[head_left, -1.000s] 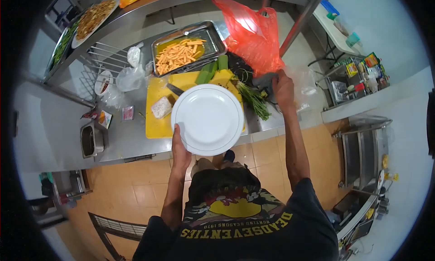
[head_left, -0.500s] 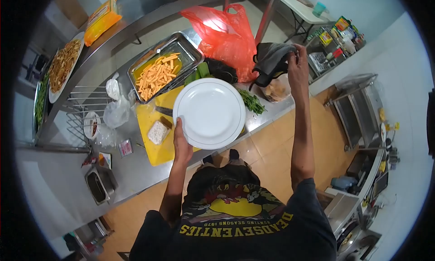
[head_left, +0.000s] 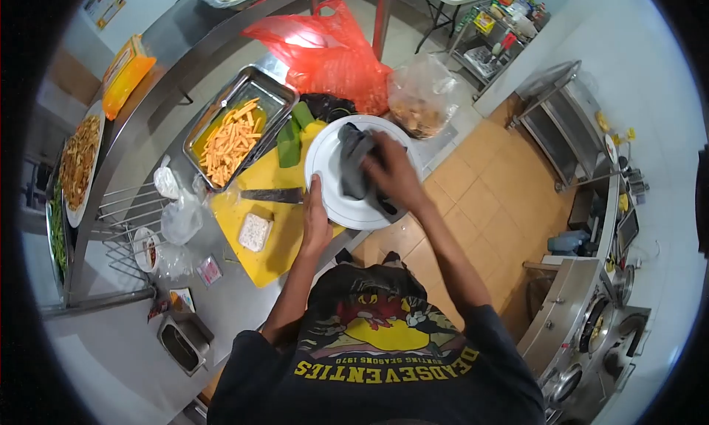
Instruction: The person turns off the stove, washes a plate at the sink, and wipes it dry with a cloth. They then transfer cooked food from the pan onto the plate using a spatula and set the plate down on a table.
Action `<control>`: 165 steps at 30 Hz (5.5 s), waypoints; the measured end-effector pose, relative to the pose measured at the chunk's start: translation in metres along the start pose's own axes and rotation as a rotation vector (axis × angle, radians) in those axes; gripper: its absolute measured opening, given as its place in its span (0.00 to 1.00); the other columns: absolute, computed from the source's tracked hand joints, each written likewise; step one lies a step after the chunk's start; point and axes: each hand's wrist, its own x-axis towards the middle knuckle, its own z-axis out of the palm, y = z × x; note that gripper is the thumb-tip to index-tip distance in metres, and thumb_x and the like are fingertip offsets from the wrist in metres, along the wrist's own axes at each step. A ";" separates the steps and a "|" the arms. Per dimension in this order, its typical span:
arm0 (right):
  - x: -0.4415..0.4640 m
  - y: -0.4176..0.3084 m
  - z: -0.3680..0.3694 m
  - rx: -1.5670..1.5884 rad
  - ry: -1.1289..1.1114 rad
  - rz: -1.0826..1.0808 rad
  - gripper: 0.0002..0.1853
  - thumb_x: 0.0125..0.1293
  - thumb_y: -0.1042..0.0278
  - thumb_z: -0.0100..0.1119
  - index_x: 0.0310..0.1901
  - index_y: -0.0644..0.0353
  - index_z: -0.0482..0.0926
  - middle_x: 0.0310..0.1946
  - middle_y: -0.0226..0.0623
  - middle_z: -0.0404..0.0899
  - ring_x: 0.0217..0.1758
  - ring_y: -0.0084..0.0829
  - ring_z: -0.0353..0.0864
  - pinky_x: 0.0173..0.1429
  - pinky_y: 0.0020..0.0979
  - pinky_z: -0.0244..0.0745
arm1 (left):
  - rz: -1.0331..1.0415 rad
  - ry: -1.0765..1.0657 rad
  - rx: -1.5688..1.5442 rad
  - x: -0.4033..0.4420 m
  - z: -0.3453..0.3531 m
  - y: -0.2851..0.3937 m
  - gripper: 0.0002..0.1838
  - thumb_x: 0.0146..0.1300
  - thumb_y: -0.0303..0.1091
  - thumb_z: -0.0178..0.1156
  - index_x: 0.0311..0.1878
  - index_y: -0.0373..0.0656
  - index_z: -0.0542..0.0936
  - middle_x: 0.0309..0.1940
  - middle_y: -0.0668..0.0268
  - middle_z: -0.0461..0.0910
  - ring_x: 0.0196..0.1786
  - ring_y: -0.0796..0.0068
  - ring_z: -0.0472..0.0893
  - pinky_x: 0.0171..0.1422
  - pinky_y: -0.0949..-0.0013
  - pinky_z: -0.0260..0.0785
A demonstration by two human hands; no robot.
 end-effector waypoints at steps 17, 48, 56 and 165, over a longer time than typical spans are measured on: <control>-0.089 0.008 -0.055 -0.289 -0.192 -0.091 0.28 0.57 0.68 0.58 0.62 0.51 0.68 0.67 0.43 0.58 0.70 0.53 0.54 0.70 0.55 0.50 | -0.059 -0.129 0.072 -0.024 0.070 -0.048 0.35 0.69 0.53 0.45 0.68 0.35 0.58 0.64 0.58 0.62 0.65 0.66 0.65 0.67 0.64 0.60; -0.097 0.102 -0.161 0.730 -0.043 0.627 0.19 0.54 0.79 0.57 0.50 0.69 0.74 0.37 0.28 0.79 0.36 0.18 0.75 0.42 0.22 0.73 | -0.135 -0.411 0.491 -0.042 0.090 -0.035 0.27 0.62 0.40 0.61 0.60 0.35 0.69 0.50 0.59 0.76 0.53 0.72 0.74 0.57 0.69 0.67; -0.089 0.106 -0.134 0.726 0.265 0.664 0.15 0.55 0.77 0.55 0.46 0.68 0.75 0.36 0.30 0.79 0.36 0.20 0.76 0.44 0.22 0.72 | -0.198 -0.278 0.026 -0.030 0.100 -0.053 0.31 0.59 0.35 0.62 0.63 0.36 0.63 0.55 0.58 0.72 0.56 0.69 0.74 0.57 0.67 0.71; -0.091 0.014 -0.085 -0.131 -0.155 -0.258 0.35 0.45 0.65 0.66 0.60 0.51 0.70 0.66 0.40 0.62 0.72 0.48 0.54 0.72 0.50 0.50 | 0.129 -0.055 -0.014 -0.027 0.112 -0.056 0.20 0.70 0.47 0.51 0.49 0.37 0.78 0.42 0.68 0.79 0.42 0.81 0.76 0.50 0.72 0.68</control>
